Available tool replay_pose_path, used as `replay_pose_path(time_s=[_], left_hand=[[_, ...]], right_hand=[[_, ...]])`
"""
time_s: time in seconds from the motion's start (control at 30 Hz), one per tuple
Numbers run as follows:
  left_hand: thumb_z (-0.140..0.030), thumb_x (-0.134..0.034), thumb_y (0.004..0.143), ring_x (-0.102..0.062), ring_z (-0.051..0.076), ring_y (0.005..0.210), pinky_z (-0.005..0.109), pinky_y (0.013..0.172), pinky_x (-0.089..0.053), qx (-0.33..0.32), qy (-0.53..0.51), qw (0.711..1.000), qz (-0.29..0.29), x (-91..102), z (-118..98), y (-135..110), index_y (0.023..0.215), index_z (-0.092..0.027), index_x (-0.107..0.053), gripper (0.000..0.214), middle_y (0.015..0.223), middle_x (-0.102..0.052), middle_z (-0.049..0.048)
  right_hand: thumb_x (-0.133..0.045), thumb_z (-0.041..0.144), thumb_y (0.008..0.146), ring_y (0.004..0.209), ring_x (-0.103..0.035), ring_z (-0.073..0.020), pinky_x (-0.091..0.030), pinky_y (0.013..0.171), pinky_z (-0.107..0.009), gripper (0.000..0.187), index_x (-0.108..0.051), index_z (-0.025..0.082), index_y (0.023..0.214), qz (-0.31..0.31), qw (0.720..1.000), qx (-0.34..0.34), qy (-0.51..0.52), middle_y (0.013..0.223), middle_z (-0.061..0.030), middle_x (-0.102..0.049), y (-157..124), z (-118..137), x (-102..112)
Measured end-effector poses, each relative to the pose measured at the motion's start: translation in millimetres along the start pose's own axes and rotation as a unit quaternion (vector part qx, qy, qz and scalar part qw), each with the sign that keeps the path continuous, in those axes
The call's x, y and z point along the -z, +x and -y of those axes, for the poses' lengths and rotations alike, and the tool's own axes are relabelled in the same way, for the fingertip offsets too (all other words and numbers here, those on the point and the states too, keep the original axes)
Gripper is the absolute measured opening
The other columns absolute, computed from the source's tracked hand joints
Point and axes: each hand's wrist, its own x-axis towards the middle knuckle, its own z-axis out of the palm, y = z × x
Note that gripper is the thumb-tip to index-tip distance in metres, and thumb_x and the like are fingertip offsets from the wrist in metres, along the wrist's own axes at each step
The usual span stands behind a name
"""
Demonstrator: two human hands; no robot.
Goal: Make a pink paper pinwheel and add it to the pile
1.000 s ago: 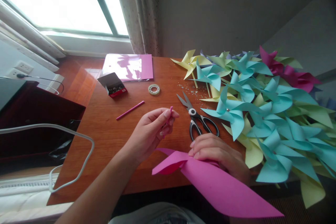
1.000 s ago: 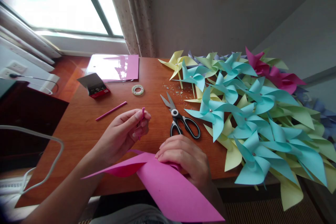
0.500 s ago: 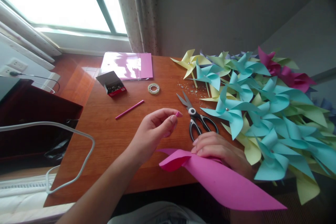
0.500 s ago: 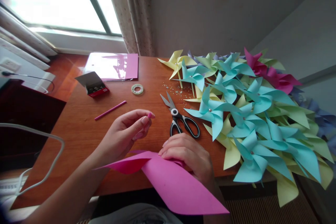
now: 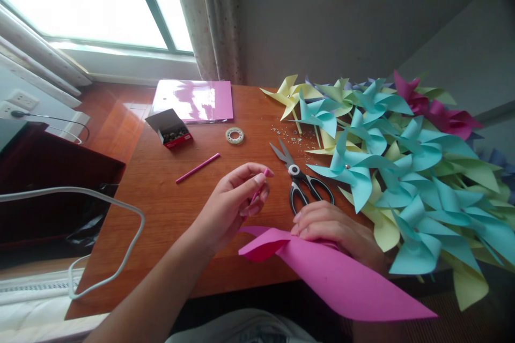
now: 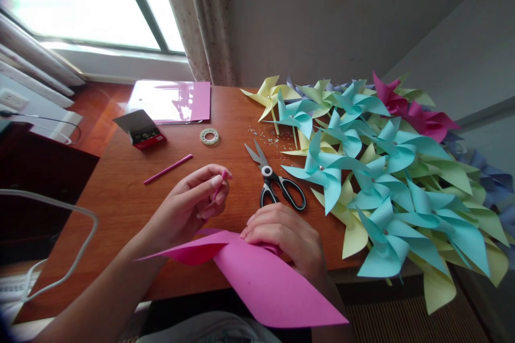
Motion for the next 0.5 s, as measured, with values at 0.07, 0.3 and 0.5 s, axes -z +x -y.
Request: replay_pose_path(time_s=[0.07, 0.3, 0.5], left_hand=[[-0.027, -0.075, 0.084, -0.033, 0.003, 0.047, 0.015, 0.042, -0.021, 0.010, -0.009, 1.000, 0.004, 0.7, -0.8, 0.0, 0.093, -0.017, -0.067, 0.016, 0.062, -0.056, -0.0025], [-0.019, -0.077, 0.081, -0.048, 0.006, 0.057, 0.014, 0.047, -0.033, 0.017, -0.034, 0.999, 0.010, -0.7, -1.1, -0.7, 0.088, -0.016, -0.067, 0.013, 0.070, -0.060, -0.0002], [-0.018, -0.080, 0.076, -0.052, 0.007, 0.060, 0.017, 0.051, -0.037, 0.005, -0.036, 0.999, 0.003, -2.0, 1.4, 0.4, 0.084, -0.014, -0.068, 0.014, 0.074, -0.061, 0.0005]], right_hand=[[-0.057, 0.028, 0.099, 0.083, -0.073, -0.0237, -0.059, 0.081, -0.042, 0.017, -0.073, 0.021, 0.102, -0.001, 1.000, -0.002, 0.001, 0.086, -0.0085, -0.077, 0.2, 0.8, 0.6], [-0.058, 0.029, 0.099, 0.081, -0.072, -0.0216, -0.060, 0.080, -0.039, 0.017, -0.072, 0.019, 0.099, 0.031, 0.997, -0.004, 0.066, 0.084, -0.0080, -0.076, 3.5, -0.5, 6.4], [-0.053, 0.027, 0.102, 0.085, -0.073, -0.0193, -0.061, 0.079, -0.035, 0.020, -0.070, 0.017, 0.101, 0.131, 0.985, 0.030, 0.107, 0.086, -0.0082, -0.076, 15.2, -7.8, 15.8]])
